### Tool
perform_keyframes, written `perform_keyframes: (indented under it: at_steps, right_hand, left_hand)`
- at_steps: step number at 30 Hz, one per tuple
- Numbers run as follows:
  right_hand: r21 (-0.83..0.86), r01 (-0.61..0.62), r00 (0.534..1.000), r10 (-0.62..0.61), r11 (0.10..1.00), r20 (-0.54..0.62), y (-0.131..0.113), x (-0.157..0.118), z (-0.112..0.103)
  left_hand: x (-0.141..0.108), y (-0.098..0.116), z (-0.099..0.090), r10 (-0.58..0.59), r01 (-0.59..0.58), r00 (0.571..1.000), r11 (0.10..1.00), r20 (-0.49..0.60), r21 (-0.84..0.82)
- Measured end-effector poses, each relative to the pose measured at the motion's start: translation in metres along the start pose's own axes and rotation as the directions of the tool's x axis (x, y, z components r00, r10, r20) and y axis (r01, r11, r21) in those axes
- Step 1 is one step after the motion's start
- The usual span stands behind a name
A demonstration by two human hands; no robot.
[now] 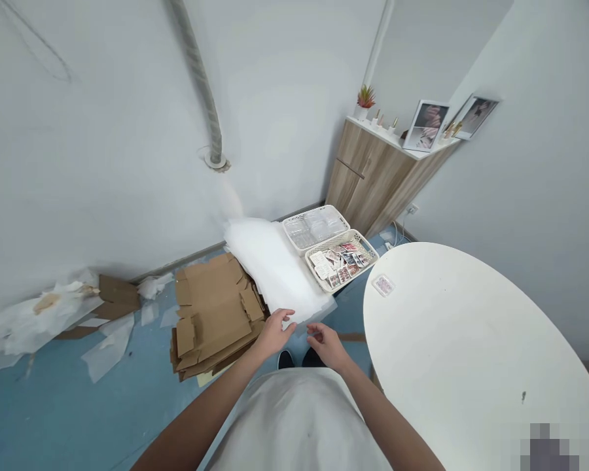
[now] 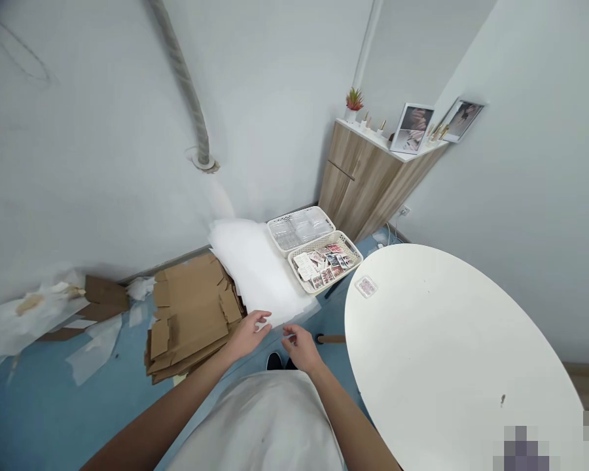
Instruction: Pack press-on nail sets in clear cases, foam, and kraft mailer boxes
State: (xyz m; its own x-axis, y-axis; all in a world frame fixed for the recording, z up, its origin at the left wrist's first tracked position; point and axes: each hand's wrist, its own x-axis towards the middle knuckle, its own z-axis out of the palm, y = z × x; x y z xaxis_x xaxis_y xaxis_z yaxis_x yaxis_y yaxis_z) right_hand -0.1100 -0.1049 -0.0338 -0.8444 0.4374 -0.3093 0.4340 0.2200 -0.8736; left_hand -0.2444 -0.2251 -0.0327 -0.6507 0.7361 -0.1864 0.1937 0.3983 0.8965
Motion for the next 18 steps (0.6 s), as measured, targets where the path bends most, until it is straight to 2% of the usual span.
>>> perform_keyframes:
  at_steps: [4, 6, 9, 14, 18]
  right_hand:
    - [-0.127, 0.010, 1.000, -0.010, 0.992, 0.002, -0.003, 0.031, -0.004]
    - [-0.176, -0.012, 1.000, 0.013, 0.984, 0.006, -0.005, 0.050, -0.005]
    - [-0.210, -0.045, 0.998, 0.053, 0.977, 0.034, -0.009, 0.083, -0.003]
    - [-0.264, -0.104, 0.980, 0.144, 0.959, 0.135, -0.010, 0.139, 0.010]
    - [-0.308, -0.135, 0.965, 0.195, 0.942, 0.174, 0.000, 0.173, 0.018]
  left_hand:
    - [0.020, 0.002, -0.002, -0.053, 0.053, 0.997, 0.999, -0.057, 0.003]
    - [0.031, 0.003, -0.004, -0.127, 0.126, 0.991, 0.992, -0.041, -0.029]
    - [0.049, 0.008, -0.008, -0.246, 0.250, 0.968, 0.958, 0.044, -0.143]
    - [0.086, 0.011, -0.008, -0.442, 0.472, 0.881, 0.838, 0.169, -0.274]
    - [0.112, 0.001, 0.002, -0.553, 0.577, 0.816, 0.761, 0.170, -0.297]
